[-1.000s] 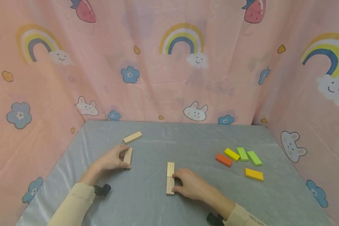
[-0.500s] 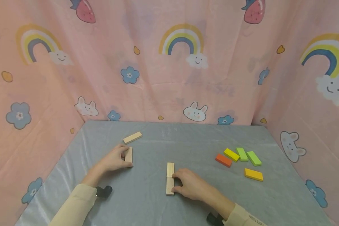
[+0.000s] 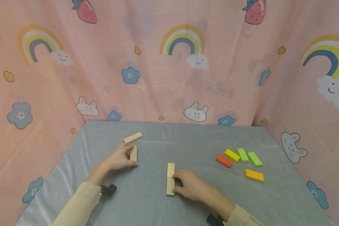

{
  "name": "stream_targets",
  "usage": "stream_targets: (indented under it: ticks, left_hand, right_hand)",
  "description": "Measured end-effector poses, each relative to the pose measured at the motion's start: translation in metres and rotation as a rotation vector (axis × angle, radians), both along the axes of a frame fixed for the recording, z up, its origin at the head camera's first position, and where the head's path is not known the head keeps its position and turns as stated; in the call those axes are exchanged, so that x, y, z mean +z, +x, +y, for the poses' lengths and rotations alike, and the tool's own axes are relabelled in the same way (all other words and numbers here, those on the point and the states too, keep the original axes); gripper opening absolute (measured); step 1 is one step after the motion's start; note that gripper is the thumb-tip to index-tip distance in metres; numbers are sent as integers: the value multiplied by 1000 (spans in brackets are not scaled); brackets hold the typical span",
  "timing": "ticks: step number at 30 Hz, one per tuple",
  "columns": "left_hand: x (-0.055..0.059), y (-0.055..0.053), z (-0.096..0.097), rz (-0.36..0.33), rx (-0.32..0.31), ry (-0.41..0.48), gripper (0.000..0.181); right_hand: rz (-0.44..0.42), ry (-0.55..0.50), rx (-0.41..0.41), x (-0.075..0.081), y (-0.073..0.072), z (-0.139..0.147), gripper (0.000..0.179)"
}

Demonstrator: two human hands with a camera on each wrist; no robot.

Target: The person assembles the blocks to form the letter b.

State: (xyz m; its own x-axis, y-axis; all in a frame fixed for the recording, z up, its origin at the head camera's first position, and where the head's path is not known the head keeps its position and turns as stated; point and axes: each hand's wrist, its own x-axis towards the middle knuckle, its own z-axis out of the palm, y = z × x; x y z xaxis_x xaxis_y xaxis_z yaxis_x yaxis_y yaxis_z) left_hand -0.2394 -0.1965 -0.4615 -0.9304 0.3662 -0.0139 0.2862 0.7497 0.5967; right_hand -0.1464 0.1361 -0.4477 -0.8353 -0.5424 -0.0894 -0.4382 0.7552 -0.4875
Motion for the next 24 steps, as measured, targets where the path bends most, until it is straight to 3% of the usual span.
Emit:
stream_targets:
  ticks: [13, 24]
  left_hand:
    - [6, -5, 24, 3, -40, 41, 84]
    - [6, -7, 43, -34, -54, 56, 84]
  right_hand:
    - [4, -5, 15, 0, 0, 1, 42]
    - [3, -7, 16, 1, 0, 1, 42]
